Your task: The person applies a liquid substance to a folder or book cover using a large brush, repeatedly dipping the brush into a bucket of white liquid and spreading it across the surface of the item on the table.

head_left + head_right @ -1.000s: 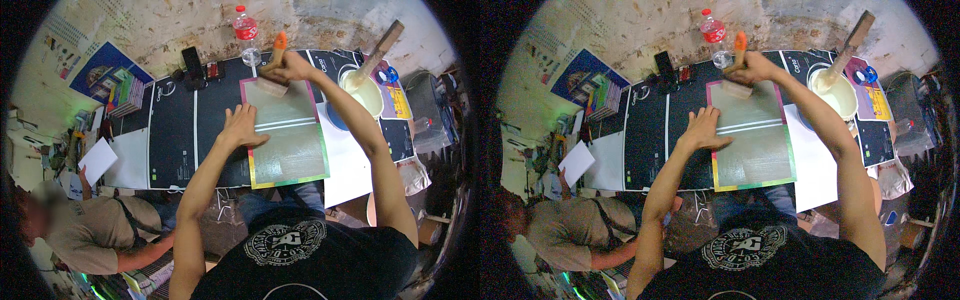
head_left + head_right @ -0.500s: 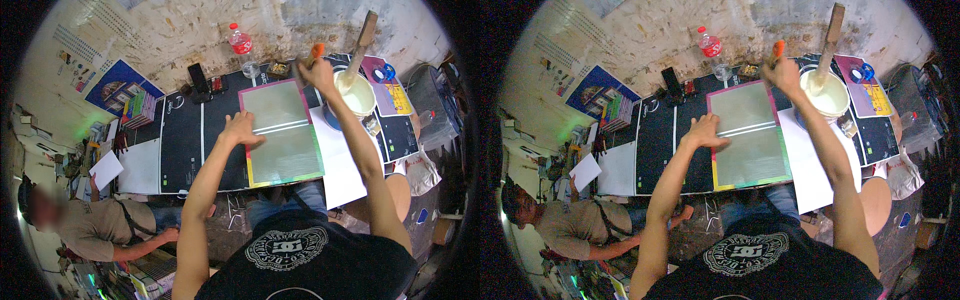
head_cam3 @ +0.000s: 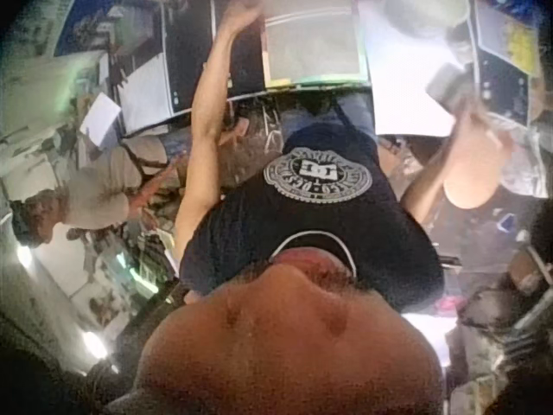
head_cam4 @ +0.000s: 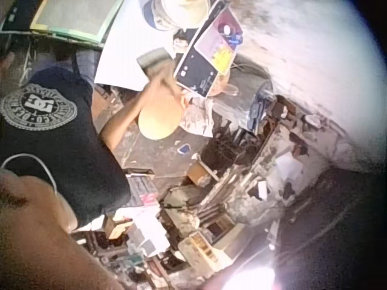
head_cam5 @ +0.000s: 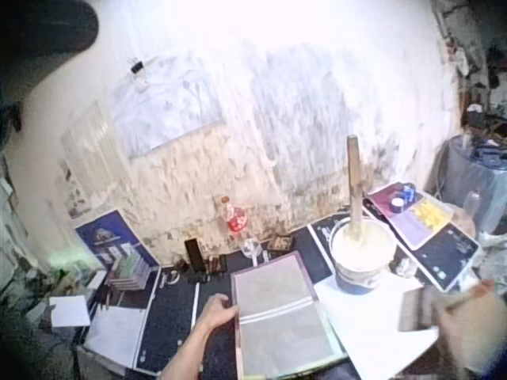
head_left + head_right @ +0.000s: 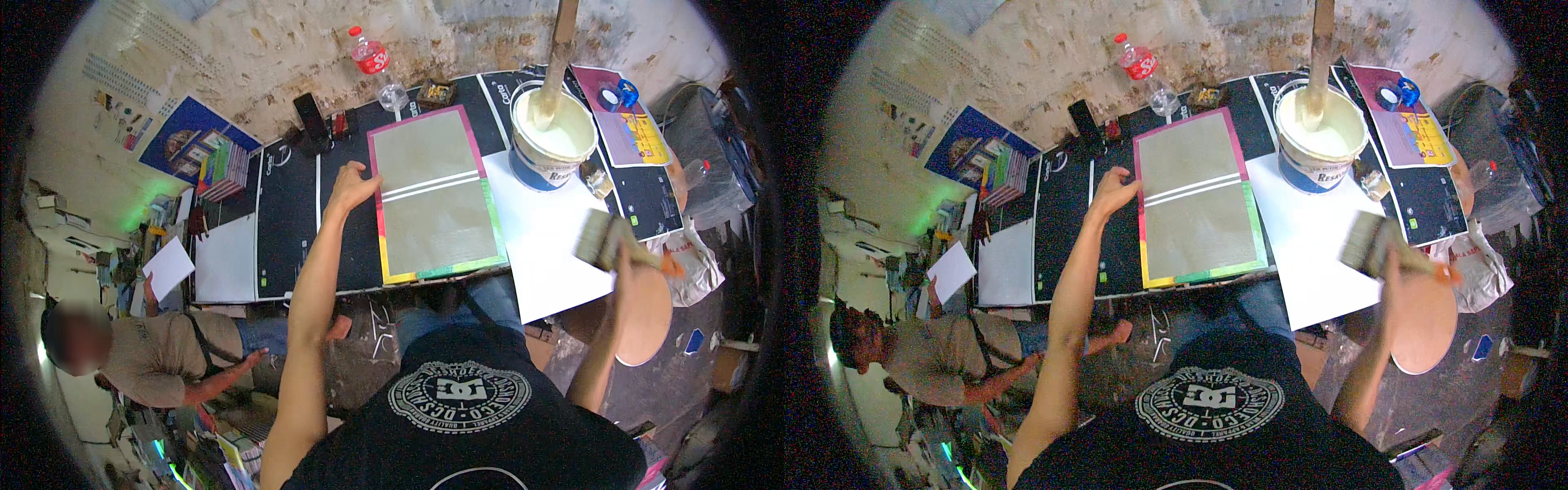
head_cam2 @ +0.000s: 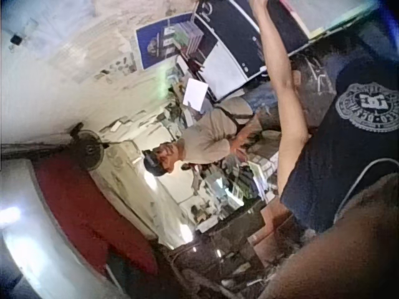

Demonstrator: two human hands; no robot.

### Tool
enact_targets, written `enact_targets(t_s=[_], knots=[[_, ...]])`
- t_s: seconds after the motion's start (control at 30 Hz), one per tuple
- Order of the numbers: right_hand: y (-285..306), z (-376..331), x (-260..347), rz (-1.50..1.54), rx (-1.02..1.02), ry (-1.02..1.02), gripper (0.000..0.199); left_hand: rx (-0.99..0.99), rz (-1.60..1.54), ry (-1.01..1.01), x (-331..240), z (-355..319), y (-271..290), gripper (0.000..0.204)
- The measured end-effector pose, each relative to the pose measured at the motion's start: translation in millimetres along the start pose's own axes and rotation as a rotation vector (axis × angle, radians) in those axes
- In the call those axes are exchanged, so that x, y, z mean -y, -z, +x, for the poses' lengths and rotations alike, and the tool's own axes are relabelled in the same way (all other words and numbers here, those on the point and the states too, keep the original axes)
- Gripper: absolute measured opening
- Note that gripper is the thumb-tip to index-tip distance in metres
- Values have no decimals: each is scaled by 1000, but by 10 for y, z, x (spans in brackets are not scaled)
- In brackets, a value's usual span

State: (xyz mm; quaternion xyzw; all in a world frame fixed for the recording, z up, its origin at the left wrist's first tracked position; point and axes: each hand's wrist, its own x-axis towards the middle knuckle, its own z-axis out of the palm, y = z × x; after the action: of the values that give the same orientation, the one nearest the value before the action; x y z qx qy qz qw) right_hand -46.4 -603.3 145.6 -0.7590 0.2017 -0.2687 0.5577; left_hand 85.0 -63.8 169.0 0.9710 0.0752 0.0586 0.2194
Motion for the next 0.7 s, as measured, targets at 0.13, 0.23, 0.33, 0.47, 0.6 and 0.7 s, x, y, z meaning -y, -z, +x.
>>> enact_targets(t_s=[0.13,0.23,0.33,0.47,0.6,0.7], knots=[[982,-327,-218,155,-299,-178,36,258,-248,339,165,-83,-122,36],[962,-402,-14,154,-350,-31,36,182,-210,254,153,-63,-75,31],[328,-311,447,374,-118,28,38,263,-578,458,72,-26,2,27],[-947,-132,1084,172,616,791,25,361,-266,384,-46,-25,-22,25],[-1958,-216,1492,-55,1183,1275,29,232,-157,384,-78,15,-69,30],[-2149,-278,1656,-528,1446,1334,28,257,-104,381,-38,53,-56,29]])
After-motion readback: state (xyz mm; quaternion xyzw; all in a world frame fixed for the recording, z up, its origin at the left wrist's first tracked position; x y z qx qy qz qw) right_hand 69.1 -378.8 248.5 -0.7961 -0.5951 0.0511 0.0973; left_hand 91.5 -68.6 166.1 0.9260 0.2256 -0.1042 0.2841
